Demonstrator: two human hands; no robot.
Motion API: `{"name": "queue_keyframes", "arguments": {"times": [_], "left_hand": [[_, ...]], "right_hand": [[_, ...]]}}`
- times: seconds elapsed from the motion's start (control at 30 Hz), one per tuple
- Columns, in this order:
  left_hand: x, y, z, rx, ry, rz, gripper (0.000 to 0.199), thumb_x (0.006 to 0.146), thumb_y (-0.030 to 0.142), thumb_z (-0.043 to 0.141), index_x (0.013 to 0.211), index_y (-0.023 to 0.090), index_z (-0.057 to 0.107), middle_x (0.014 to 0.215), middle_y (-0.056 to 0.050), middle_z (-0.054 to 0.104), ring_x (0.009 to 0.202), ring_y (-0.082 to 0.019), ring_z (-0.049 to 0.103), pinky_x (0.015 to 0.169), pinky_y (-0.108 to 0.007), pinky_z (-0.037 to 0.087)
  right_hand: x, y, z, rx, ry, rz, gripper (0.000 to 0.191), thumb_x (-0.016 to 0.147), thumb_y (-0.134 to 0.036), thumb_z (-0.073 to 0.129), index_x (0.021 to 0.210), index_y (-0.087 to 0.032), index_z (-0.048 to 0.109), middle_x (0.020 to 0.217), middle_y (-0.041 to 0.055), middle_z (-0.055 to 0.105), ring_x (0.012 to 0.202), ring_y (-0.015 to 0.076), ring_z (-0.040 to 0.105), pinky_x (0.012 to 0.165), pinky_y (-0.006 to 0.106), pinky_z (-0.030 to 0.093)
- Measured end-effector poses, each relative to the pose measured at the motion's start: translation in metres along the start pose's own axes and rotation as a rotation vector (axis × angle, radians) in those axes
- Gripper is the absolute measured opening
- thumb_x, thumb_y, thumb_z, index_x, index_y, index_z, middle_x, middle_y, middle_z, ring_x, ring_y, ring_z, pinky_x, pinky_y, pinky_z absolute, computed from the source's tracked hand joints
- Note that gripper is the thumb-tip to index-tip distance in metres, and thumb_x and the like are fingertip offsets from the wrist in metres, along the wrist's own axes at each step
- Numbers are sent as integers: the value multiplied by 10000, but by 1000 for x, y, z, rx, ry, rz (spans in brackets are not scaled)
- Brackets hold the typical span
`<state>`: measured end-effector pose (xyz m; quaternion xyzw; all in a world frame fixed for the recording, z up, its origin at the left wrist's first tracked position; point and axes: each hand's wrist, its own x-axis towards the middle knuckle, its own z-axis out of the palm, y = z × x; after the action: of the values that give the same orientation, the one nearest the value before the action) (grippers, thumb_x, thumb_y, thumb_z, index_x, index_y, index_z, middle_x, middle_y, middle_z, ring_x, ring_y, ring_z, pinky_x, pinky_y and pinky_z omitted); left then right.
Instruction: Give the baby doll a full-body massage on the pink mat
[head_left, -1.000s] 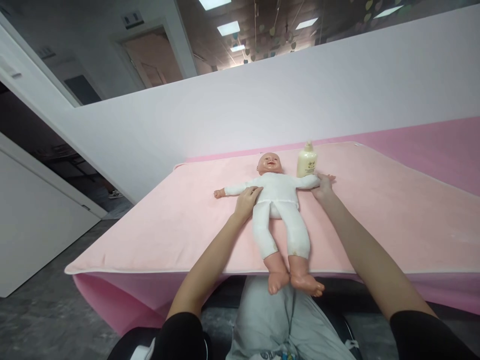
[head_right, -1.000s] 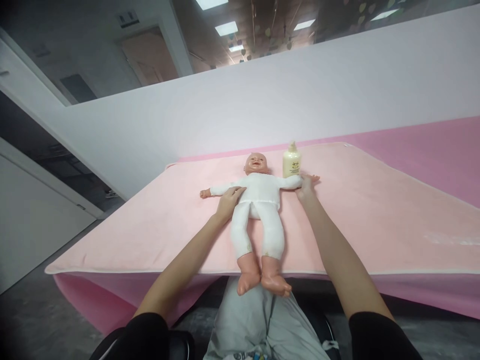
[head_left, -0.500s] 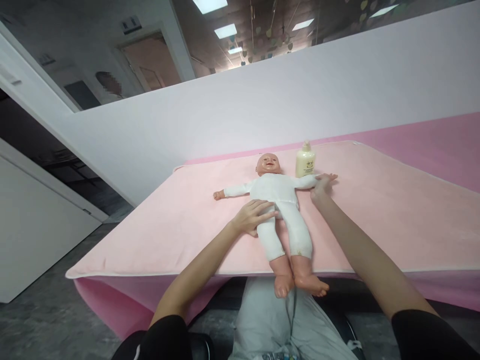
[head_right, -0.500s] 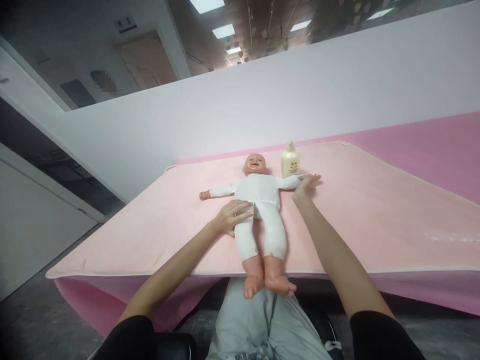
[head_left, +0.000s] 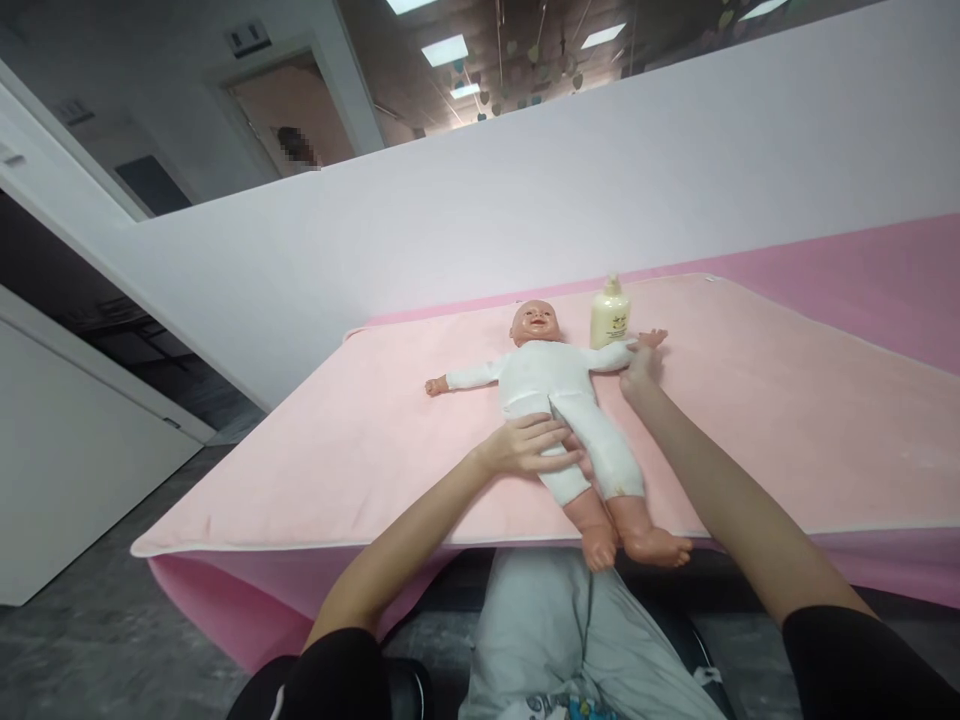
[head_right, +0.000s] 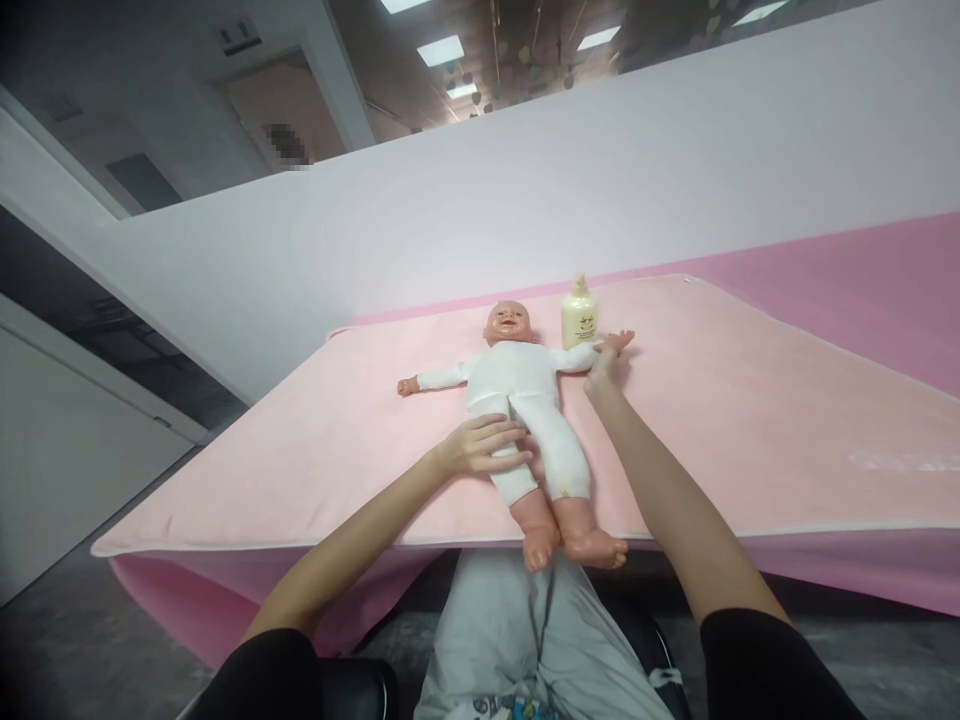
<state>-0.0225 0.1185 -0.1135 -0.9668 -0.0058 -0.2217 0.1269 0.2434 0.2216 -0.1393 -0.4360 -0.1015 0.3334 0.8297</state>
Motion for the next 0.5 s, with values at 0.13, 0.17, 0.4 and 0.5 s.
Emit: {"name": "queue_keyframes", "arguments": {"times": [0.13,0.17,0.4,0.5], "left_hand": [[-3,-5,2,-38,-50,-93,203,925,306,487,1028,329,660,1133,-18,696,1084,-139,640,980,-345,517],[-5,-7,3,-63,-35,-116,189,920,310,501,1020,335,659,1123,-8,698,1074,-131,643,988,-339,513],[-37,-37,7,50,67,-317,122,892,329,546,912,348,665,942,2,677,997,-135,646,1007,-404,497],[-49,-46,9,117,72,-435,139,896,351,530,919,344,666,877,-17,629,968,-146,632,996,-431,497]], "right_hand": [[-2,-1,3,-52,78,23,408,673,-61,471,1042,-223,534,1162,-13,607,987,90,622,863,251,529],[-2,-2,3,-61,72,22,408,676,-63,472,1046,-222,535,1154,-12,612,980,98,626,866,271,533],[-21,-9,4,-93,78,-86,461,665,-47,460,1071,-254,529,1221,11,576,1090,129,593,1005,367,473],[-32,-12,6,-118,91,-118,467,677,-75,460,1097,-273,513,1229,28,564,1114,154,579,1028,411,455]]}}
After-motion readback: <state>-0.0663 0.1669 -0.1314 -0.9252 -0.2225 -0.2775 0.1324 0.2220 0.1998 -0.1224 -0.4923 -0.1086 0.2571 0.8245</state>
